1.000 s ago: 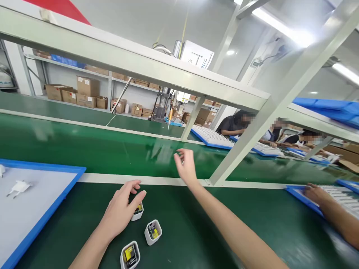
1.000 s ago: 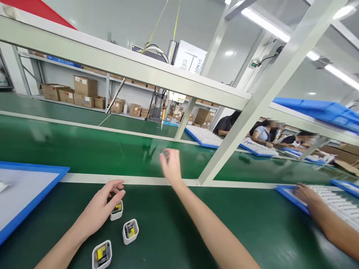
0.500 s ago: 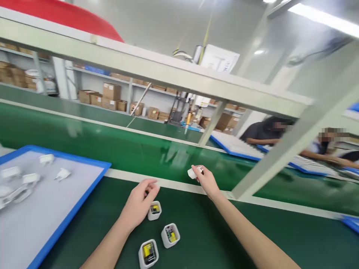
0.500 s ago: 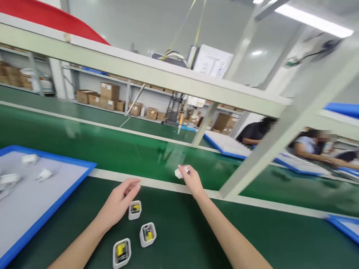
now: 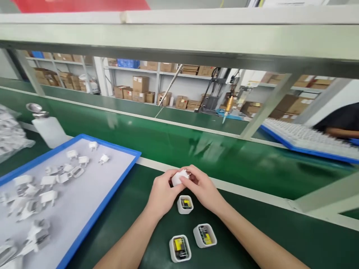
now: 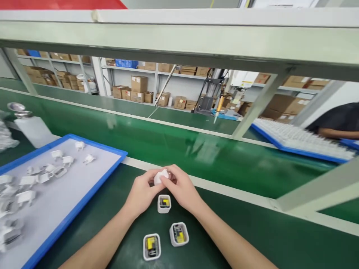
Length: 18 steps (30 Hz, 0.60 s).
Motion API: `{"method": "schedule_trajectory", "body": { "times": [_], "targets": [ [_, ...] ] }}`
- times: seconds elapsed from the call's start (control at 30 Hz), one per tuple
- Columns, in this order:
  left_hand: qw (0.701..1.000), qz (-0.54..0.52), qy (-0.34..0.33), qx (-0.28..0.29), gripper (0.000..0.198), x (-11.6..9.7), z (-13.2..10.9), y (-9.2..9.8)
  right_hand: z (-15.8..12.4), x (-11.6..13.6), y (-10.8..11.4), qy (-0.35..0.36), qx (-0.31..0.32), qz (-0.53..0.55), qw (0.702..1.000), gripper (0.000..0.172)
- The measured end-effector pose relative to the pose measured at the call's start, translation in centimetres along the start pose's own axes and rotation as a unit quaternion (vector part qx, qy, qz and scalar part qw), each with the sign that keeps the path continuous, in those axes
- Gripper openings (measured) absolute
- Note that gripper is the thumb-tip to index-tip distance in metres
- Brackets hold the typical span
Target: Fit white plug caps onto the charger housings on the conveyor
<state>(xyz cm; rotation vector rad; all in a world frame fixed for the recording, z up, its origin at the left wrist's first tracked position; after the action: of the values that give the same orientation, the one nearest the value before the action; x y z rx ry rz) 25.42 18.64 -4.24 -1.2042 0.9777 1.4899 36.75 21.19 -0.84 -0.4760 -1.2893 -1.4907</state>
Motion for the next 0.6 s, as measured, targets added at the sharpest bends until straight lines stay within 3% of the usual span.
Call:
{"method": "schedule_trajectory", "body": {
  "times": [0.17,0.3,0.5,0.6],
  "targets": [
    [0.996,0.081,-0.007,0.026,0.022,-0.3,-0.5,-0.6,-0.5,0.1,0.3,0.032,-0.005,-0.069,0.997,0.014],
    [0.991,0.128,-0.036,0.023,0.016,-0.8,-0.6,-0.4,-0.2,-0.9,0.4,-0.023,-0.029,0.01,0.999,0.012],
    [0.995,0.103,-0.014,0.008,0.019,-0.2,-0.4,-0.1,-0.2,-1.4,0.9,-0.043,-0.051,0.019,0.998,0.025],
    [0.998,0.069,-0.004,0.009,0.02,0.2,-0.4,-0.1,0.0,-1.8,1.2,-0.085,-0.048,0.082,0.992,0.032]
  ]
}}
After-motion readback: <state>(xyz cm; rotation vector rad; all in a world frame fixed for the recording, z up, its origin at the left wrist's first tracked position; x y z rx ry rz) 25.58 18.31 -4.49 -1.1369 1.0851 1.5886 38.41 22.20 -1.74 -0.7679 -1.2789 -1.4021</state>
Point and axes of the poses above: each hand's wrist, its own z-axis towards the middle knuckle, its own y-axis out of the back of the hand, x = y × z, the point moved 10 cm from there along z, towards the middle knuckle, and after that the axes turned 11 degrees about -x, right-handed, at the moved point
